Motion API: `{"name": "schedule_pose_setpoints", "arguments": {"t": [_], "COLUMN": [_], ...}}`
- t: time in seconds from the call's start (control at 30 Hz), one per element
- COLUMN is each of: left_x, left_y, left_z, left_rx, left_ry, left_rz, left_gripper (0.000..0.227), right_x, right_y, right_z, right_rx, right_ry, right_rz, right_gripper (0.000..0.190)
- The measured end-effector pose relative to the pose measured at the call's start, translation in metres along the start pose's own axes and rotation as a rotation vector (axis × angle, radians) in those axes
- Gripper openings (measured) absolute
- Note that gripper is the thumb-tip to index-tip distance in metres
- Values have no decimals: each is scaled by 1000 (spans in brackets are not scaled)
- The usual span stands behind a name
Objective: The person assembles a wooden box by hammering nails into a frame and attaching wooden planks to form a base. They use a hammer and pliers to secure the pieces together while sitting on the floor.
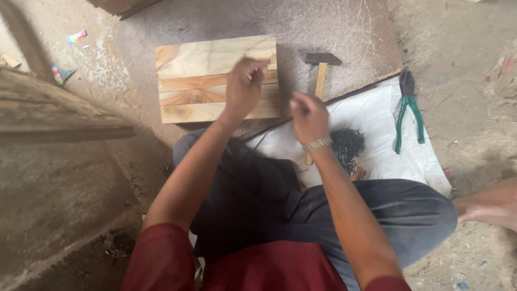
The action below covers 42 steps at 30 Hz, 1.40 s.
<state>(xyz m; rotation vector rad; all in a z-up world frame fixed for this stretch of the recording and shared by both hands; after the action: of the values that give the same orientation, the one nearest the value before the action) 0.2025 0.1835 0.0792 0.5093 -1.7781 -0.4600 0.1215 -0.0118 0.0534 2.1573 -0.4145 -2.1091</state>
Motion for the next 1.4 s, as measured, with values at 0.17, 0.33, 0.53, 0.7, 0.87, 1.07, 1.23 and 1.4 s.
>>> {"name": "schedule_pose_setpoints", "arguments": {"t": [0.17,0.33,0.53,0.7,0.87,1.07,1.23,1.4], "left_x": [-10,-23,-21,-19,-21,-26,-25,-42], "left_y": [-16,-31,-30,-27,-26,-26,-27,-31], "left_z": [-42,-40,-44,-43,-42,-41,-40,-36], "left_rx": [-15,7,-3,-10,-28,-50,-36,-86], "left_ry": [-48,-95,-52,-47,-44,-32,-74,41], "left_rz": [-83,-213,-206,-201,-226,-291,-252,-221], "left_gripper": [19,17,17,18,21,17,21,66], "right_x": [32,47,24,18,20,31,-21,-100], "right_y": [-66,-80,-62,-21,16,18,27,29], "right_z": [-72,-69,-74,-42,25,50,42,41], "right_rx": [58,96,10,75,237,102,32,-105], "right_ry": [109,39,-37,-204,-156,-882,-775,370], "right_rz": [-60,-111,-113,-185,104,-887,-655,366], "right_gripper": [41,48,45,58,66,41,57,64]}}
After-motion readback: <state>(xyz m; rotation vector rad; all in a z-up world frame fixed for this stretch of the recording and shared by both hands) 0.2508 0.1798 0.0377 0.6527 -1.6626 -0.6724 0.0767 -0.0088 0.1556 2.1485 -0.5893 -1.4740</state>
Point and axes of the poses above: each hand's wrist, its own z-axis away from the middle knuckle, its own y-axis out of the back of the hand, x = y × z, the point moved 3 cm from there along -z, towards the middle knuckle, and after that the axes turned 14 degrees about -z, right-handed, at the moved point
